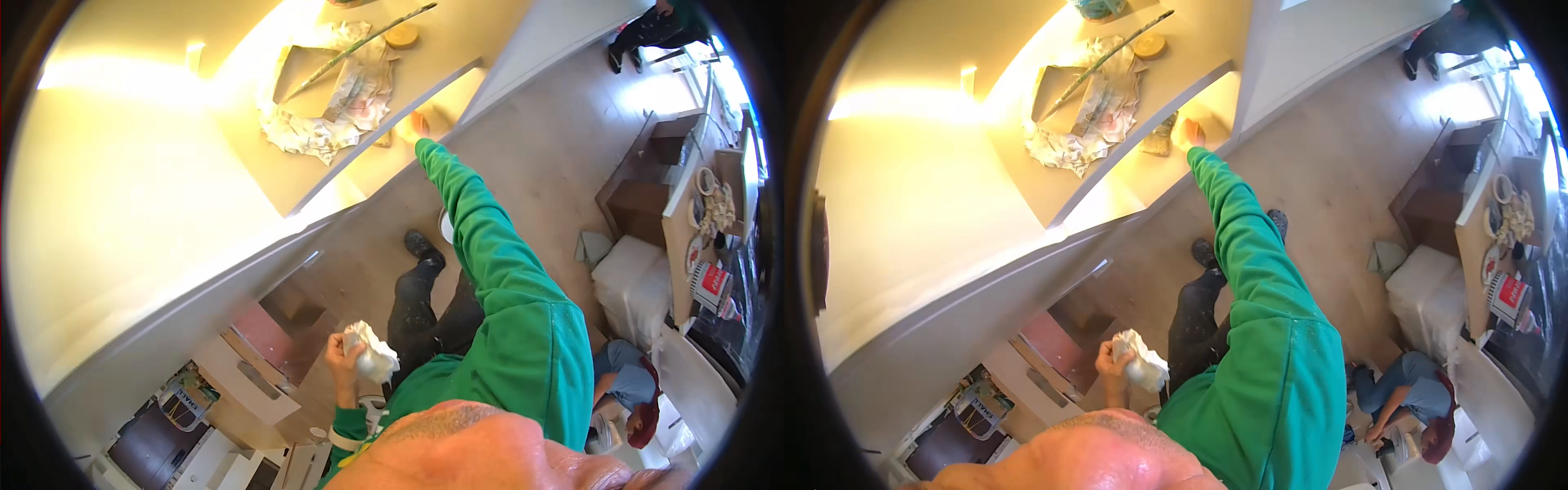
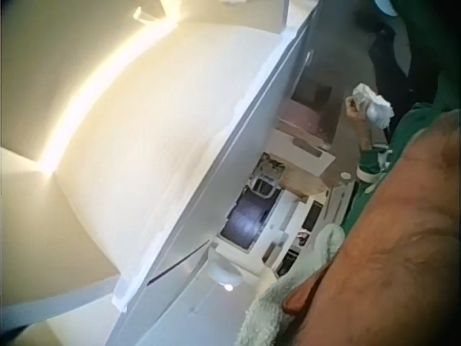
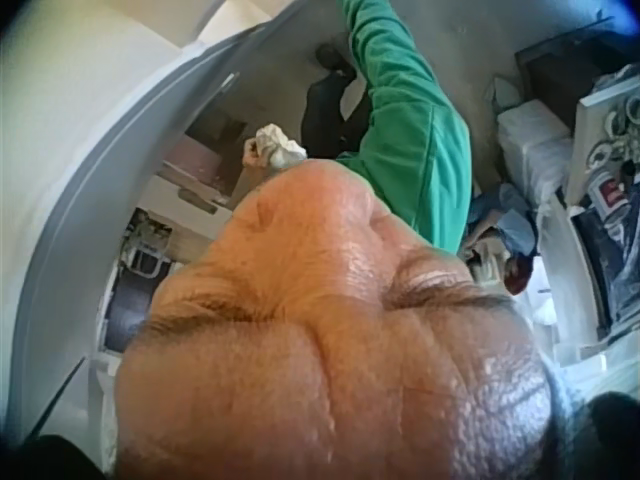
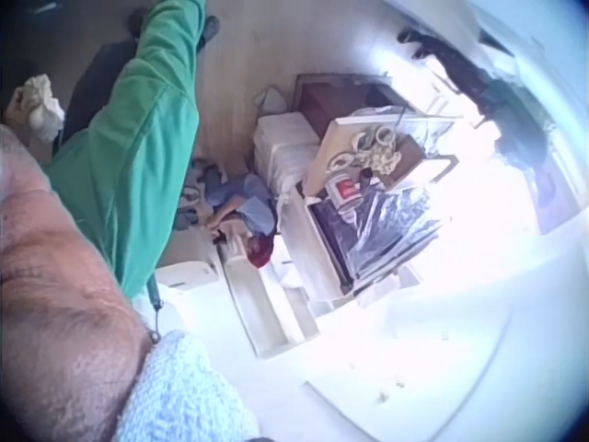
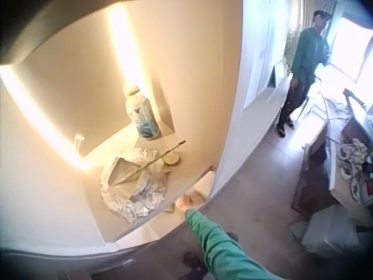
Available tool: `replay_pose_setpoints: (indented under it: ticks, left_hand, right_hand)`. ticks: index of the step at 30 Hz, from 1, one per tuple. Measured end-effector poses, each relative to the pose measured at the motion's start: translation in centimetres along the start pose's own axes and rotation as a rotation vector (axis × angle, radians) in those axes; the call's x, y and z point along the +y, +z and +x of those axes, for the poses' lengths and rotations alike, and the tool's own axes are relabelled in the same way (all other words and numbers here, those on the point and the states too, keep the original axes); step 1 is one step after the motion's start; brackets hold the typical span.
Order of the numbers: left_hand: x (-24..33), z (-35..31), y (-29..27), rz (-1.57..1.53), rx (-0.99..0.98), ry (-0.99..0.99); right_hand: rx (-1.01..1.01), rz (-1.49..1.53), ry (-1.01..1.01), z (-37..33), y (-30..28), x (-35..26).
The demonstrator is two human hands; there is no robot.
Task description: The person applies a liquid from a bottle to a cloth and uses it to wipe and polish the surfaces and edges of white cabinetry in a workshop setting, occasionally using a small square tool to smooth the finish.
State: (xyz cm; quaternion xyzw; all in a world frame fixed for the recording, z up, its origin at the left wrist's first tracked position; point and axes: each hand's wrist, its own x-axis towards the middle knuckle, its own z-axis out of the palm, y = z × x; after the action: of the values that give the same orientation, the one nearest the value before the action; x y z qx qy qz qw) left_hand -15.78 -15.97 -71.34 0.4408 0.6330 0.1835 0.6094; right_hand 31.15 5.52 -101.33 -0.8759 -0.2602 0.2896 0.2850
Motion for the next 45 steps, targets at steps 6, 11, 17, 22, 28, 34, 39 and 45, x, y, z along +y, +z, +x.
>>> replay_pose_setpoints:
  ticks: [6,11,17,22,28,34,39,45]
  left_hand:
    - [-3.3,-0.3,-1.5,-0.094,0.086,-0.152]
    - [-3.2,-0.1,-0.8,-0.075,0.042,-0.181]
    - [-0.3,1.3,-1.9,-0.003,0.001,0.112]
    - [1.4,-0.9,-1.1,-0.04,-0.067,0.061]
    - [6.0,-3.2,3.8,-0.044,-0.395,0.199]
    - [9.1,-11.2,12.4,0.03,-0.515,0.387]
    - [6.8,-13.4,15.1,0.127,-0.461,0.567]
    - [7.4,-15.3,14.9,0.164,-0.46,0.561]
  right_hand:
    - [0.099,-0.12,-0.009,6.3,5.2,2.0]
    - [0.052,-0.12,-0.036,2.6,2.3,-0.1]
    - [0.293,0.613,0.218,-1.3,-1.1,3.1]
    - [0.139,1.192,0.256,-13.7,-8.6,0.4]
    - [0.077,0.691,-0.301,-35.5,-17.4,-0.5]
    - [0.215,0.294,-0.788,-51.2,-27.2,0.5]
    - [0.309,0.226,-0.778,-56.8,-30.6,1.5]
    - [0.204,0.358,-0.815,-59.7,-30.2,2.0]
